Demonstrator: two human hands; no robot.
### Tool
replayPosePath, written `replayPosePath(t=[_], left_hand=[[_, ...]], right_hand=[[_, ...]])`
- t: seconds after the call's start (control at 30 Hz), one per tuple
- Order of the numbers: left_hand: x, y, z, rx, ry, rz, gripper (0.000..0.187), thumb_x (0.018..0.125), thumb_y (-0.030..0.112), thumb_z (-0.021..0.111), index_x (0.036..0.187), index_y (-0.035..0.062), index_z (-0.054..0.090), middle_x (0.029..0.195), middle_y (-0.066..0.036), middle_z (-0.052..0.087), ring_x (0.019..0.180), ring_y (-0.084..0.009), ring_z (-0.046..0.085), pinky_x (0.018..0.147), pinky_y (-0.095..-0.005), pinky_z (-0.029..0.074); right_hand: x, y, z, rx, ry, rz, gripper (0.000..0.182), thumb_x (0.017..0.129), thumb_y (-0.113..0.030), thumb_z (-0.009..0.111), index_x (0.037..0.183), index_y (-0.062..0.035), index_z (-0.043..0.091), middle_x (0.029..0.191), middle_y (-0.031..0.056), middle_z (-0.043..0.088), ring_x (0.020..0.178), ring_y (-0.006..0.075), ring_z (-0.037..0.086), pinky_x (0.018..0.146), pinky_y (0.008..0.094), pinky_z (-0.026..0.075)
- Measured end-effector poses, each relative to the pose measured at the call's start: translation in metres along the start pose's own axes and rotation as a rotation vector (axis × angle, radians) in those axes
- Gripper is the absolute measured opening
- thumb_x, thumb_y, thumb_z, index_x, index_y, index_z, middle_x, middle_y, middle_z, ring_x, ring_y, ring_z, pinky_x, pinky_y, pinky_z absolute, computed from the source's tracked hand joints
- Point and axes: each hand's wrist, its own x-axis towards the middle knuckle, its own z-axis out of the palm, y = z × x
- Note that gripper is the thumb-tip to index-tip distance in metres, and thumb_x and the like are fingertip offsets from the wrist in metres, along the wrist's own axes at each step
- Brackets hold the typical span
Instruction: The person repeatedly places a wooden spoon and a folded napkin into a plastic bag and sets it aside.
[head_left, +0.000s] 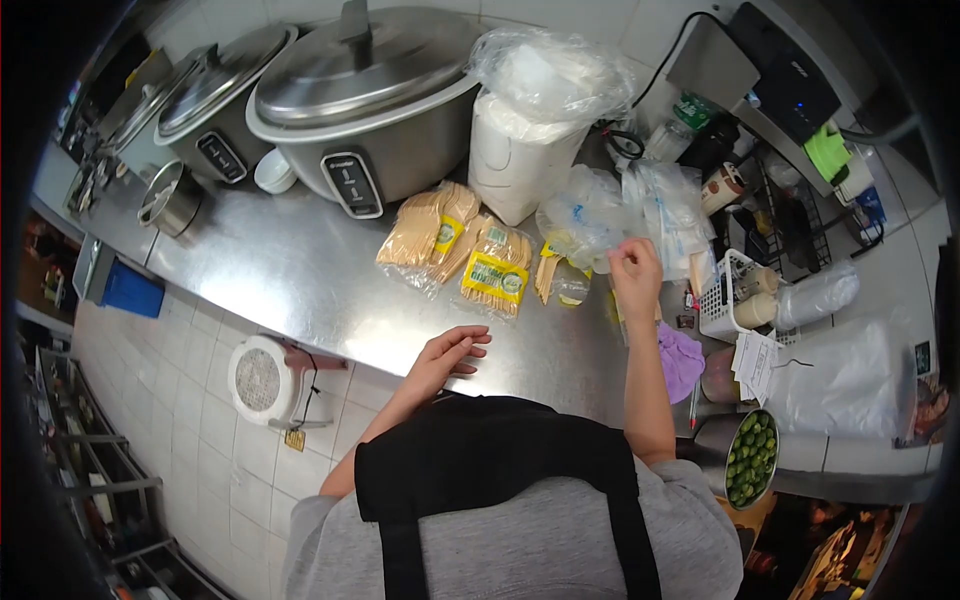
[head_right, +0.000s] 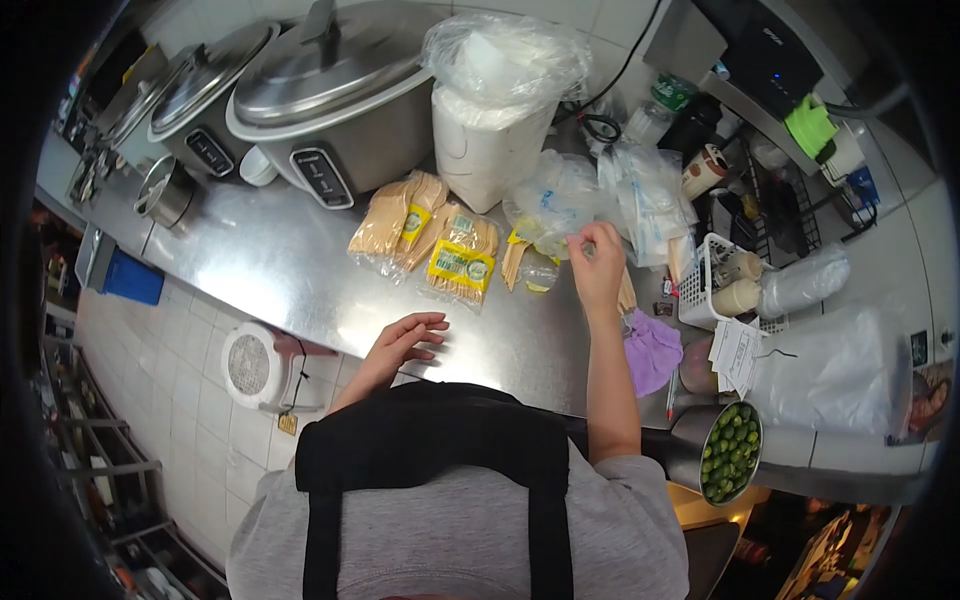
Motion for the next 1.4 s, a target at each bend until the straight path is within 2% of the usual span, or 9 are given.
replayPosePath(t=[0.13, 0.27, 0.47, 0.53, 0.7, 0.8, 0.87, 1.17, 1.4], left_hand=[[0.007, -0.003, 0.009, -0.234, -0.176, -0.047, 0.048, 0.092, 0.04, 0.036, 0.129, 0.0084, 0.035, 0.117, -0.008, 0.05, 0.102, -0.0146, 0.05, 0.081, -0.0291, 0.044], [0.016, -0.011, 0.018, -0.676, -0.276, 0.008, 0.062, 0.089, 0.048, 0.038, 0.134, 0.0087, 0.023, 0.123, -0.014, 0.044, 0.109, -0.0213, 0.048, 0.086, -0.0362, 0.045], [0.014, -0.031, 0.0, -0.346, 0.006, -0.107, 0.045, 0.09, 0.03, 0.044, 0.127, 0.0057, 0.036, 0.114, -0.012, 0.05, 0.098, -0.0205, 0.055, 0.074, -0.0303, 0.049], [0.014, -0.029, 0.001, -0.263, 0.058, -0.126, 0.033, 0.09, 0.022, 0.046, 0.117, 0.0035, 0.049, 0.103, -0.008, 0.057, 0.088, -0.0177, 0.059, 0.062, -0.0253, 0.052], [0.009, -0.025, -0.001, 0.058, 0.076, -0.033, 0.029, 0.09, 0.02, 0.047, 0.11, 0.0009, 0.056, 0.094, -0.008, 0.06, 0.085, -0.013, 0.056, 0.069, -0.0235, 0.046], [0.009, -0.025, 0.0, 0.246, 0.031, 0.011, 0.027, 0.089, 0.018, 0.047, 0.106, 0.0, 0.058, 0.091, -0.007, 0.061, 0.085, -0.0111, 0.053, 0.075, -0.0233, 0.042], [0.009, -0.031, 0.001, 0.226, -0.061, -0.006, 0.027, 0.089, 0.017, 0.047, 0.106, 0.0006, 0.059, 0.092, -0.006, 0.061, 0.086, -0.0118, 0.053, 0.078, -0.0241, 0.04], [0.01, -0.031, 0.012, 0.316, -0.192, 0.045, 0.027, 0.09, 0.018, 0.046, 0.107, 0.0012, 0.058, 0.095, -0.005, 0.061, 0.089, -0.0127, 0.054, 0.081, -0.0255, 0.04], [0.003, -0.034, 0.001, 0.155, -0.115, 0.066, 0.027, 0.09, 0.019, 0.045, 0.106, 0.0011, 0.057, 0.096, -0.005, 0.061, 0.091, -0.0125, 0.054, 0.081, -0.0267, 0.041]], right_hand=[[-0.033, -0.074, -0.006, 0.324, -0.049, -0.095, 0.011, 0.07, -0.003, 0.061, 0.076, -0.0007, 0.052, 0.08, 0.0107, 0.054, 0.072, 0.0246, 0.054, 0.064, 0.0298, 0.044], [-0.081, -0.102, 0.018, 0.35, -0.493, -0.345, 0.013, 0.071, -0.004, 0.06, 0.083, -0.0014, 0.056, 0.089, 0.0111, 0.056, 0.085, 0.0264, 0.056, 0.074, 0.0354, 0.045], [-0.105, -0.089, 0.028, 0.474, -0.833, -0.486, 0.031, 0.072, -0.007, 0.062, 0.101, -0.0032, 0.056, 0.098, 0.0108, 0.057, 0.098, 0.0284, 0.052, 0.085, 0.0348, 0.042], [-0.099, -0.061, 0.013, 0.396, -0.772, -0.183, 0.027, 0.073, -0.008, 0.061, 0.099, -0.0044, 0.057, 0.101, 0.011, 0.057, 0.1, 0.0278, 0.051, 0.088, 0.0346, 0.04], [-0.079, 0.063, -0.061, -0.387, -0.112, 0.156, 0.027, 0.072, -0.01, 0.057, 0.096, 0.0009, 0.058, 0.102, 0.0179, 0.056, 0.097, 0.0354, 0.05, 0.085, 0.0387, 0.04], [-0.105, 0.11, -0.099, -0.725, -0.049, 0.318, 0.03, 0.073, -0.012, 0.058, 0.101, 0.0002, 0.056, 0.106, 0.0172, 0.054, 0.099, 0.036, 0.048, 0.085, 0.0392, 0.04], [-0.121, 0.123, -0.109, -0.863, -0.222, 0.507, 0.033, 0.074, -0.014, 0.059, 0.104, -0.0014, 0.055, 0.106, 0.0156, 0.052, 0.099, 0.0344, 0.048, 0.084, 0.0403, 0.041], [-0.123, 0.126, -0.107, -0.983, -0.166, 0.377, 0.013, 0.074, -0.012, 0.058, 0.084, -0.0041, 0.06, 0.093, 0.0085, 0.052, 0.094, 0.0266, 0.05, 0.077, 0.0422, 0.041], [-0.116, 0.141, -0.114, -0.909, -0.101, 0.373, 0.012, 0.071, -0.012, 0.061, 0.075, -0.0021, 0.055, 0.085, 0.0138, 0.053, 0.082, 0.0326, 0.053, 0.073, 0.0425, 0.042]])
